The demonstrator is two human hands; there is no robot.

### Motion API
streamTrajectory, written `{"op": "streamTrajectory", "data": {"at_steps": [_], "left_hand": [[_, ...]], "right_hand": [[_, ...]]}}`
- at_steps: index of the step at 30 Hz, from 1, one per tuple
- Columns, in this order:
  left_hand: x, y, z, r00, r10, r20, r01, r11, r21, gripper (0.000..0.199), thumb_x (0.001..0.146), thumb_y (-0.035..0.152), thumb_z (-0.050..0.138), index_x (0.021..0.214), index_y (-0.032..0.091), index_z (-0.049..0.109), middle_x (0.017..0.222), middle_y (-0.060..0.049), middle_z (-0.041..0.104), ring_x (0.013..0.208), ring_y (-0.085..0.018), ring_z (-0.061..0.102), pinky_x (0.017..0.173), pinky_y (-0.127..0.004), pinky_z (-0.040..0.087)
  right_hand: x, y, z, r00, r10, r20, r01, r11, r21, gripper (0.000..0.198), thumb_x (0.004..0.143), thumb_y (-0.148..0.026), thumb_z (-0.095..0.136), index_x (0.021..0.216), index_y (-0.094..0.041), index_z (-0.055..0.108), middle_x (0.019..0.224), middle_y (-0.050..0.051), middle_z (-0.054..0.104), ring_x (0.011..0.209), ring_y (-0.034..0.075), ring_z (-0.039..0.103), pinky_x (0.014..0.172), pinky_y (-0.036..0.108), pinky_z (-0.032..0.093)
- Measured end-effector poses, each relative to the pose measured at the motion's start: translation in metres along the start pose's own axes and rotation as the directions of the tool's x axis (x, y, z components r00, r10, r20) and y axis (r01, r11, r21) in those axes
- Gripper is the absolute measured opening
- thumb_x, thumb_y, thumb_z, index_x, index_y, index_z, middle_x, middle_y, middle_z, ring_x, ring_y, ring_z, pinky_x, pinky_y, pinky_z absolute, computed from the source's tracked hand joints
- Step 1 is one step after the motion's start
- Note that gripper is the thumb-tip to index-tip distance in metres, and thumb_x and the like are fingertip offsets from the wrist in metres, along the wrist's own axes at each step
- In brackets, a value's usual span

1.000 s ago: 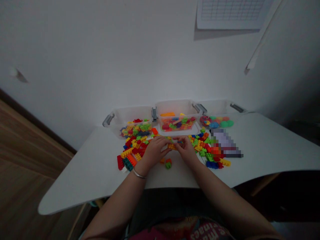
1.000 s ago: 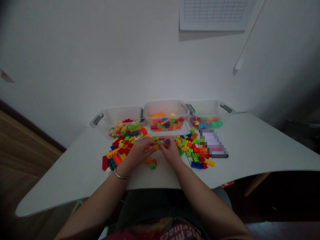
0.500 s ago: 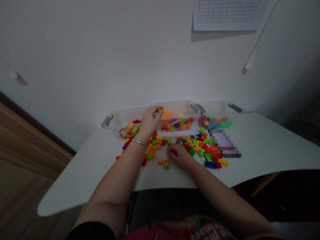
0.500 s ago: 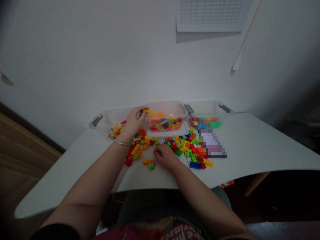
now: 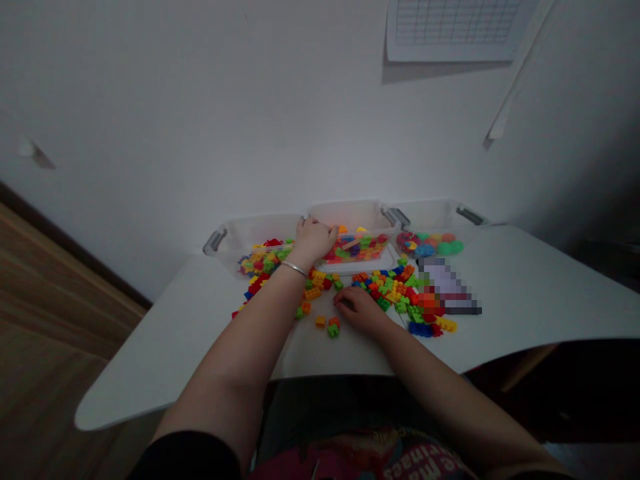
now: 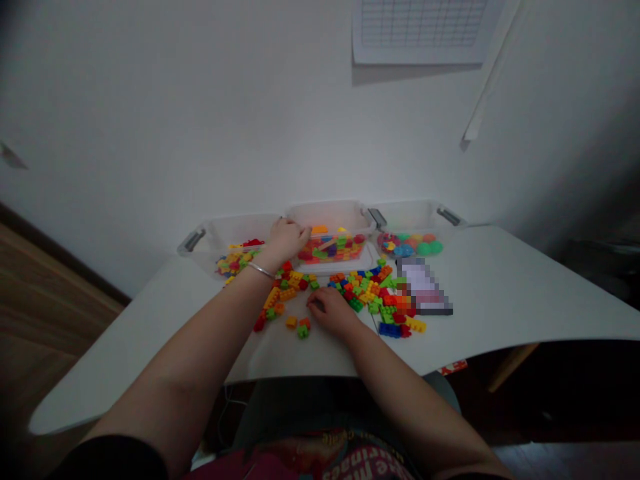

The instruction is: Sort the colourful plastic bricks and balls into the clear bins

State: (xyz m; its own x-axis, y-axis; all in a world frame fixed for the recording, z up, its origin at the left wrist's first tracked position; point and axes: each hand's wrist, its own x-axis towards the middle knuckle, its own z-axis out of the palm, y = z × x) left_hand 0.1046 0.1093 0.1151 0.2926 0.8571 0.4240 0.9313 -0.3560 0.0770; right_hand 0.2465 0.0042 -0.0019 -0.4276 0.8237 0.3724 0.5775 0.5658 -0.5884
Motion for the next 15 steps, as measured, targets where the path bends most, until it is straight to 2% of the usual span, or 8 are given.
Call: {"op": "streamTrajectory", "data": {"at_steps": [3, 6, 9, 12, 13, 15], "left_hand": [[0.002, -0.007, -0.002, 0.999, 0.029, 0.025, -0.027, 0.996, -0.080, 0.046, 0.095, 0.037, 0.038, 0.090, 0.012, 0.076, 0.092, -0.015, 0.074, 0.103, -0.027, 0.060, 0.100, -0.047, 0.039], [0.001, -0.015, -0.009, 0.997, 0.074, 0.022, -0.065, 0.964, -0.258, 0.035, 0.093, 0.030, 0.042, 0.099, 0.016, 0.073, 0.100, -0.008, 0.074, 0.100, -0.021, 0.063, 0.099, -0.040, 0.042], [-0.011, -0.019, -0.020, 0.987, 0.082, -0.141, -0.132, 0.908, -0.397, 0.031, 0.091, 0.023, 0.045, 0.111, 0.017, 0.068, 0.113, -0.007, 0.070, 0.108, -0.019, 0.060, 0.100, -0.034, 0.043], [-0.032, -0.015, -0.034, 0.959, 0.037, -0.282, -0.160, 0.892, -0.424, 0.029, 0.090, 0.023, 0.047, 0.114, 0.017, 0.064, 0.116, -0.007, 0.067, 0.110, -0.019, 0.058, 0.101, -0.034, 0.043], [-0.040, -0.012, -0.038, 0.954, 0.012, -0.300, -0.146, 0.892, -0.428, 0.028, 0.090, 0.022, 0.047, 0.112, 0.017, 0.064, 0.113, -0.007, 0.067, 0.108, -0.019, 0.059, 0.098, -0.034, 0.045], [-0.058, -0.007, -0.045, 0.966, 0.016, -0.260, -0.124, 0.907, -0.402, 0.023, 0.090, 0.023, 0.049, 0.106, 0.017, 0.065, 0.106, -0.006, 0.068, 0.102, -0.019, 0.061, 0.094, -0.035, 0.047]], "right_hand": [[0.001, -0.001, -0.001, 1.000, 0.005, 0.007, -0.005, 1.000, 0.001, 0.013, 0.082, -0.012, 0.056, 0.083, -0.018, 0.067, 0.089, 0.007, 0.071, 0.087, 0.020, 0.063, 0.084, 0.034, 0.048], [0.001, 0.000, -0.001, 1.000, 0.007, 0.011, -0.007, 1.000, 0.012, 0.014, 0.081, -0.011, 0.056, 0.084, -0.018, 0.067, 0.088, 0.006, 0.070, 0.088, 0.020, 0.063, 0.084, 0.034, 0.048], [0.001, 0.001, 0.000, 1.000, 0.014, 0.012, -0.015, 0.999, 0.029, 0.013, 0.082, -0.011, 0.055, 0.085, -0.018, 0.067, 0.089, 0.006, 0.070, 0.088, 0.020, 0.063, 0.084, 0.035, 0.048], [0.001, 0.003, 0.002, 1.000, 0.015, 0.014, -0.016, 0.999, 0.044, 0.013, 0.082, -0.010, 0.056, 0.084, -0.018, 0.066, 0.090, 0.007, 0.070, 0.089, 0.020, 0.063, 0.085, 0.035, 0.047], [0.001, 0.004, 0.003, 1.000, 0.017, 0.012, -0.017, 0.999, 0.048, 0.013, 0.081, -0.010, 0.056, 0.084, -0.018, 0.066, 0.091, 0.007, 0.070, 0.089, 0.020, 0.063, 0.086, 0.035, 0.047], [0.002, 0.005, 0.004, 1.000, 0.026, 0.010, -0.027, 0.998, 0.055, 0.014, 0.081, -0.009, 0.056, 0.084, -0.018, 0.066, 0.091, 0.006, 0.070, 0.089, 0.020, 0.063, 0.086, 0.035, 0.047]]}}
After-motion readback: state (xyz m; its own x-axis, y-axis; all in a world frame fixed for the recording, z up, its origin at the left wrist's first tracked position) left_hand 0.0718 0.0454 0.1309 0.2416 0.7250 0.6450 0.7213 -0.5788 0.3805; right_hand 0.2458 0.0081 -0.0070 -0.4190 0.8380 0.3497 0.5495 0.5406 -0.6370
